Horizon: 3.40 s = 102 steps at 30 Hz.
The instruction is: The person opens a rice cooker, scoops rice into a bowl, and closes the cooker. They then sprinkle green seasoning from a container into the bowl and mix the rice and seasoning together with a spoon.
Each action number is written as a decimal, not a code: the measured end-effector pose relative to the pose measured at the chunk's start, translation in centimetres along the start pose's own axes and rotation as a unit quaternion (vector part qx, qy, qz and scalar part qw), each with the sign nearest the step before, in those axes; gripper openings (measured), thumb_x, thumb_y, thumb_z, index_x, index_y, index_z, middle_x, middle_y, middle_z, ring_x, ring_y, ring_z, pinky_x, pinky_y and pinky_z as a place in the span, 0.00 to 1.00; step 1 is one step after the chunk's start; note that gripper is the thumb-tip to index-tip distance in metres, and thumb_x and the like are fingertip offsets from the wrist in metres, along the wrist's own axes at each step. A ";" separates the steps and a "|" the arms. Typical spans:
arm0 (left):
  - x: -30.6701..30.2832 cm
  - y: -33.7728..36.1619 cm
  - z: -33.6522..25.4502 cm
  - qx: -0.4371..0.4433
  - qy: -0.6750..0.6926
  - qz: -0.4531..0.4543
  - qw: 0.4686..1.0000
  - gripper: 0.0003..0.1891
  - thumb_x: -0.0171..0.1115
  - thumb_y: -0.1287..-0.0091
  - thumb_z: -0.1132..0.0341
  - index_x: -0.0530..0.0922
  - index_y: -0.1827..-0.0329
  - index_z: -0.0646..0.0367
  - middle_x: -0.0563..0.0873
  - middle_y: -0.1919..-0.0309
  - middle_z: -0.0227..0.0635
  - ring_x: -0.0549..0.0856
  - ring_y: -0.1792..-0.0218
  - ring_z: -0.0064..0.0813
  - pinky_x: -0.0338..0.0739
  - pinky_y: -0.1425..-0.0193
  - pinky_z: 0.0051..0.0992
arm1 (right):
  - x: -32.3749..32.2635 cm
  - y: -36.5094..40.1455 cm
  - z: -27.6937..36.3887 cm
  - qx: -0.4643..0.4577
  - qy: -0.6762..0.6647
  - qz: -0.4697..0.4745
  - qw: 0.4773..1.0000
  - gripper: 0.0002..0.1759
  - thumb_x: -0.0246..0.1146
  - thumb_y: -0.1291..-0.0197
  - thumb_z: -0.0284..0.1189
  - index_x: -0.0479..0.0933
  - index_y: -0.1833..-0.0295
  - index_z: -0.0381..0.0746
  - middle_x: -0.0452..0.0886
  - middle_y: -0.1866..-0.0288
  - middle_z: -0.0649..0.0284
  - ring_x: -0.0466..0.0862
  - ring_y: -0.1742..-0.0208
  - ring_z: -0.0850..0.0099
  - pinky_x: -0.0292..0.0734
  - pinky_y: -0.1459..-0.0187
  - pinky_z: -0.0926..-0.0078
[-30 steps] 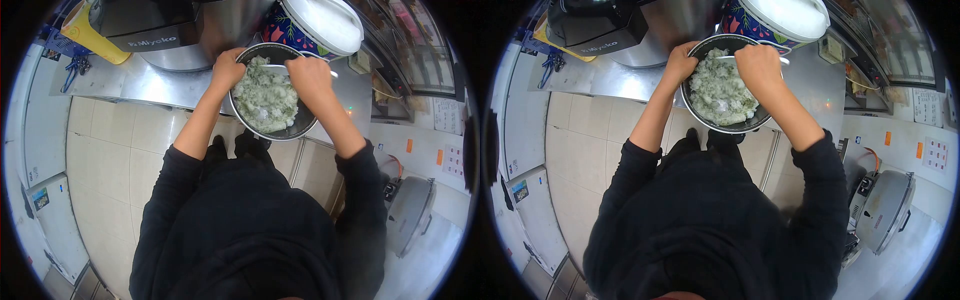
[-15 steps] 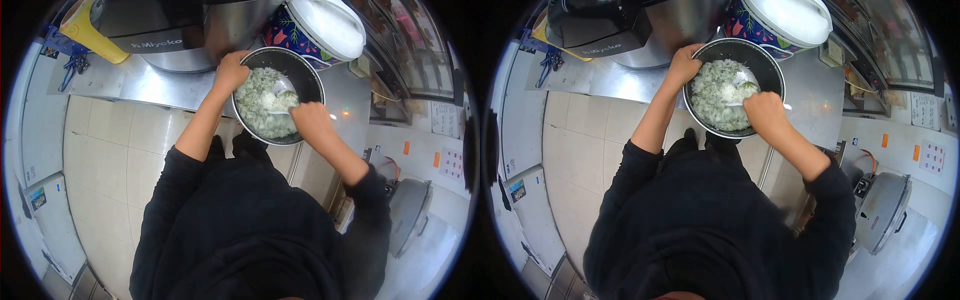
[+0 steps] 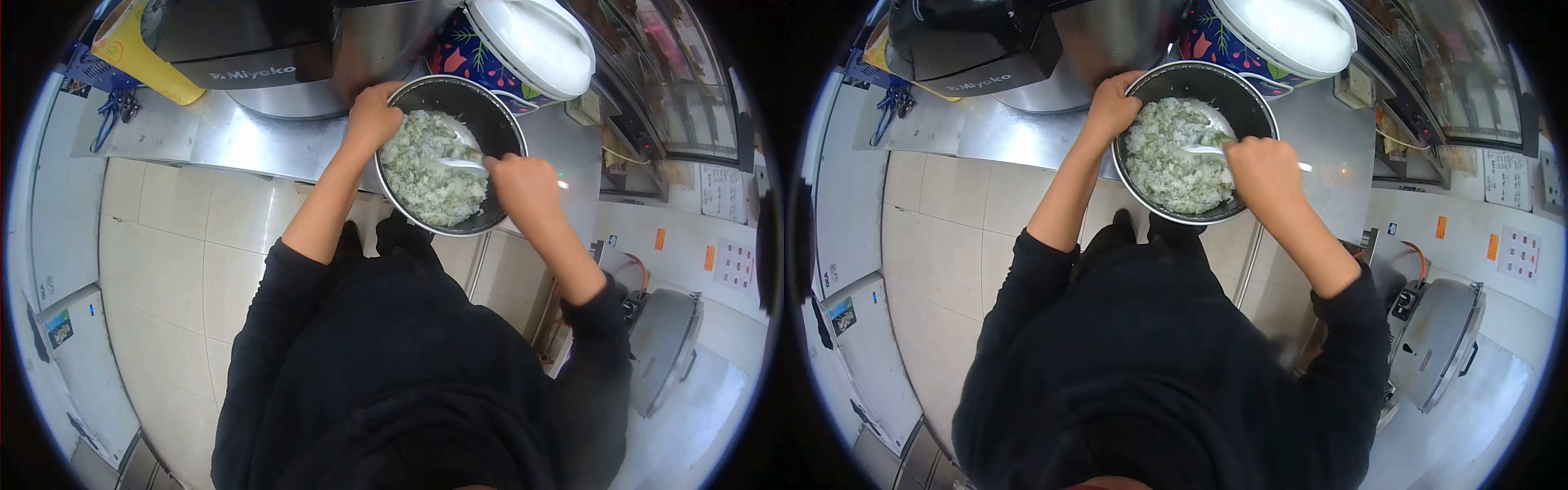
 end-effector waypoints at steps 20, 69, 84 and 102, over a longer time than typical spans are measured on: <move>0.0 0.5 -0.2 0.017 -0.007 -0.024 1.000 0.22 0.51 0.54 0.74 0.80 0.53 0.54 0.84 0.60 0.45 0.82 0.55 0.45 0.74 0.48 0.35 | 2.6 0.2 -0.9 0.064 0.060 0.022 0.996 0.05 0.58 0.52 0.28 0.80 0.70 0.43 0.81 0.76 0.57 0.83 0.76 0.61 0.77 0.74 0.66; 0.8 -1.1 0.8 0.006 0.028 0.031 0.999 0.20 0.53 0.51 0.75 0.82 0.54 0.55 0.85 0.62 0.47 0.84 0.57 0.42 0.74 0.49 0.31 | -3.9 3.7 3.0 -0.068 -0.039 0.055 0.995 0.08 0.57 0.53 0.24 0.78 0.65 0.41 0.78 0.76 0.59 0.82 0.75 0.65 0.76 0.74 0.68; 1.1 -1.5 0.7 -0.006 0.013 0.052 0.999 0.19 0.54 0.50 0.74 0.83 0.54 0.53 0.85 0.61 0.46 0.84 0.57 0.41 0.74 0.49 0.30 | -0.8 -6.2 1.2 0.001 0.078 -0.123 0.989 0.05 0.57 0.52 0.27 0.78 0.70 0.41 0.79 0.79 0.60 0.82 0.77 0.65 0.76 0.76 0.67; -0.5 1.6 -0.7 0.004 0.022 -0.045 0.999 0.22 0.49 0.53 0.78 0.81 0.53 0.60 0.85 0.63 0.47 0.85 0.58 0.40 0.74 0.50 0.29 | 2.5 -4.1 1.6 -0.109 -0.038 -0.095 0.989 0.05 0.60 0.54 0.27 0.81 0.76 0.42 0.81 0.77 0.59 0.84 0.75 0.64 0.78 0.74 0.68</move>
Point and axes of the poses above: each hand's wrist, its own y-axis away from the middle knuckle, its own x-axis out of the palm, z = x × y, the point moved 6 cm from there along -y, towards the middle knuckle
